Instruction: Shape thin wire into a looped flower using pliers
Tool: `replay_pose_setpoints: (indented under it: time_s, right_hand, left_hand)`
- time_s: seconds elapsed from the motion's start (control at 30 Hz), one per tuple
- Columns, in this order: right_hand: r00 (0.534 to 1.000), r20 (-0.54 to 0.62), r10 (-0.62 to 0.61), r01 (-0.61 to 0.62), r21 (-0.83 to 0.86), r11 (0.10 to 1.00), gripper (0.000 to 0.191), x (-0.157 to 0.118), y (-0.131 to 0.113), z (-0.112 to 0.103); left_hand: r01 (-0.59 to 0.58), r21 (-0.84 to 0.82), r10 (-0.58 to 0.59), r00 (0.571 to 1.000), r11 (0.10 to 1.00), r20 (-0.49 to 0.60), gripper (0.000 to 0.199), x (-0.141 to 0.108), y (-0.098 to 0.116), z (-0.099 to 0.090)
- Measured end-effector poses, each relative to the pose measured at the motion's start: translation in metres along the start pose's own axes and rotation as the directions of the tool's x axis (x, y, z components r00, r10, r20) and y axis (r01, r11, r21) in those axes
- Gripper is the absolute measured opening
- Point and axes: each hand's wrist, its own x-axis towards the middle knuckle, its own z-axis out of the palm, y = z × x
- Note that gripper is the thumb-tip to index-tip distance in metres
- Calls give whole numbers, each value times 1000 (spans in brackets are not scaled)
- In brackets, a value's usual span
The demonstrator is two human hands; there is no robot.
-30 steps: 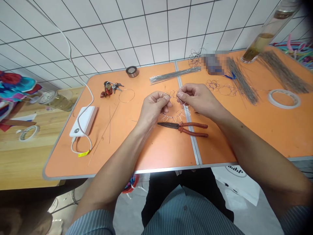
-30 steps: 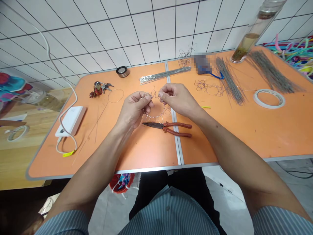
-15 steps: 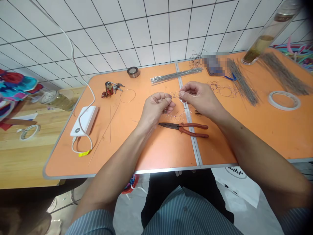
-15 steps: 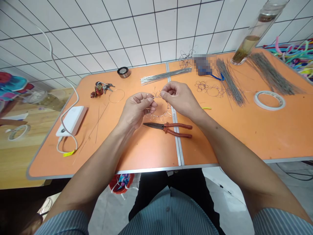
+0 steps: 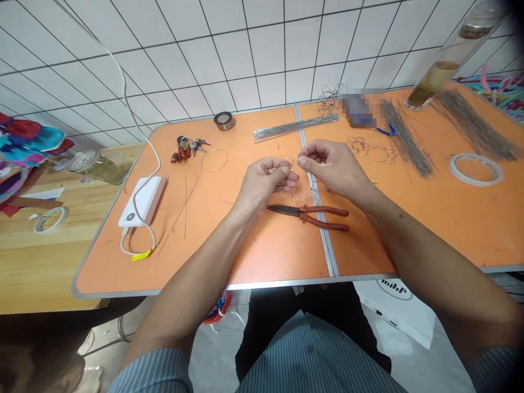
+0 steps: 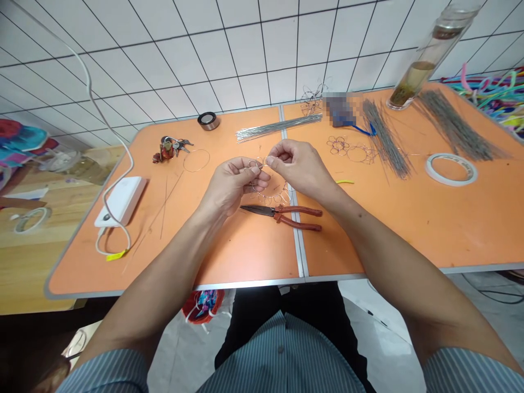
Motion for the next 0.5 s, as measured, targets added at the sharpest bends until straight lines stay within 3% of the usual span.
replay_pose_setpoints:
  time_s: [0.3, 0.5]
  right_hand:
    - [995, -47, 84, -81, 58, 995, 16, 0, -4, -2]
    - [995, 8, 96, -96, 101, 990, 14, 0, -6, -1]
  left_hand:
    - [27, -19, -27, 1000, 999, 2, 22, -1, -1, 0]
    - [40, 20, -40, 999, 999, 28, 21, -2, 0, 0]
